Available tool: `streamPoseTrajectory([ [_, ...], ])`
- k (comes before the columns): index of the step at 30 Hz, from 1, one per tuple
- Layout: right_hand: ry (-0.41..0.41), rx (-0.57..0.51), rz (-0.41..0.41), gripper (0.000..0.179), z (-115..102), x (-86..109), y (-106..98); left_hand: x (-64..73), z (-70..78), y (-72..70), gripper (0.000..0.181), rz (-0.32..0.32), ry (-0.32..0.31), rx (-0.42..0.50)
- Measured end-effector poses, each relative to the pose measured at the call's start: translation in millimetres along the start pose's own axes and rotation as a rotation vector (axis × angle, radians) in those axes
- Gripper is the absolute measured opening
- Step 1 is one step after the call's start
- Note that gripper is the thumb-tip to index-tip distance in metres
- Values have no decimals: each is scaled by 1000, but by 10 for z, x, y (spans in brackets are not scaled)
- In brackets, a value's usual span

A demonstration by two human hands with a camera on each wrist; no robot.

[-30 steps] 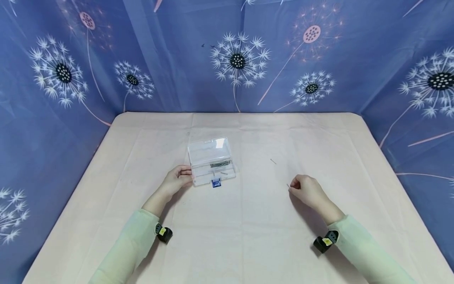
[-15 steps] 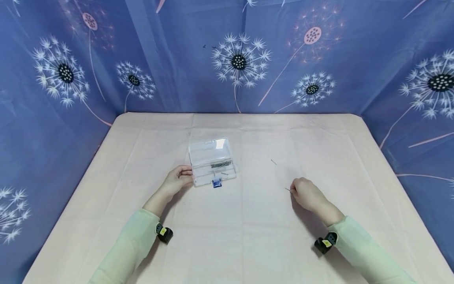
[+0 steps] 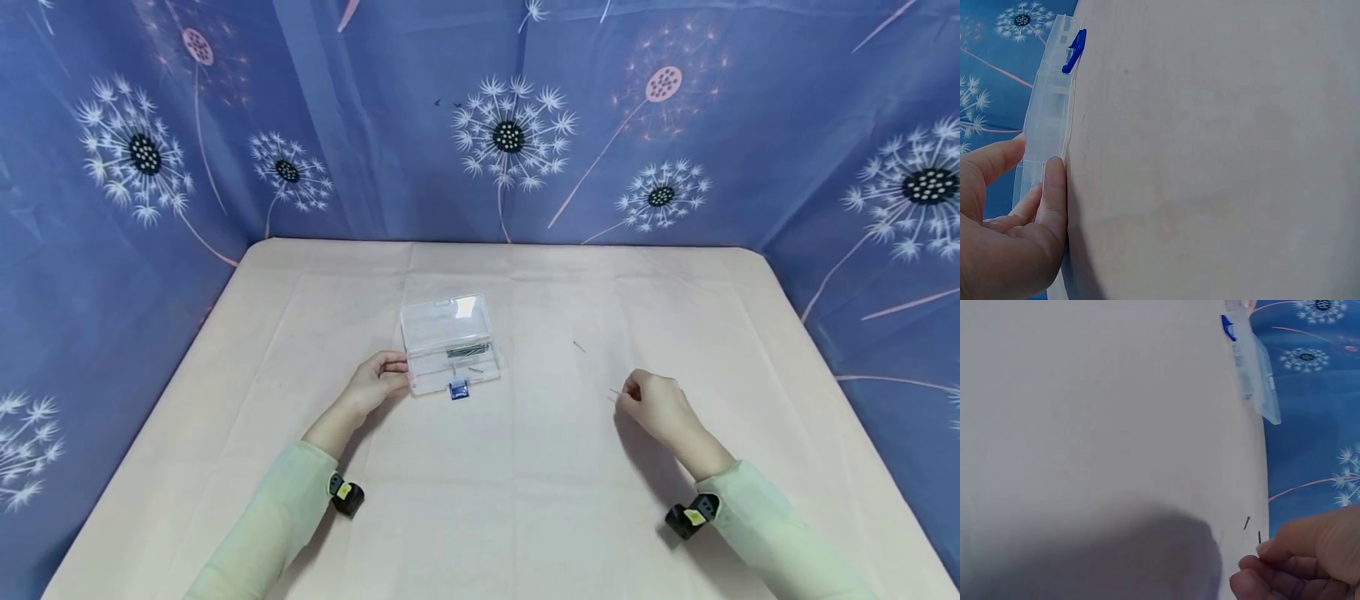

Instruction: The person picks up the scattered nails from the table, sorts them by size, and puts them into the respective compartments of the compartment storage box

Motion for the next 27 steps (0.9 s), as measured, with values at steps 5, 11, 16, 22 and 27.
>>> streamPoseTrajectory([
  [5, -31, -66, 50, 5, -62, -27, -23, 4, -10, -13, 47, -8, -1, -1],
  [11, -63, -161, 68, 3, -181, -126, -7, 3, -4, -24, 47, -7, -4, -32],
  [16, -85, -249, 50, 3, -330, -258, 45, 1, 0, -19, 47, -1, -8, -27],
  [22, -108, -358, 25, 3, -503, -437, 135, 0, -16, -20, 46, -1, -9, -19],
  [27, -96, -455, -3, 5, -605, -588, 234, -2, -25, -21, 47, 5, -2, -21],
])
Point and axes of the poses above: each hand's wrist, its own x-axis away from the middle knuckle, its own y-axis out of the palm, z = x × y, the point moved 3 cm from there along -x, towards the middle knuckle, and after that the axes turned 11 degrees about -z, right-handed, at the moved point
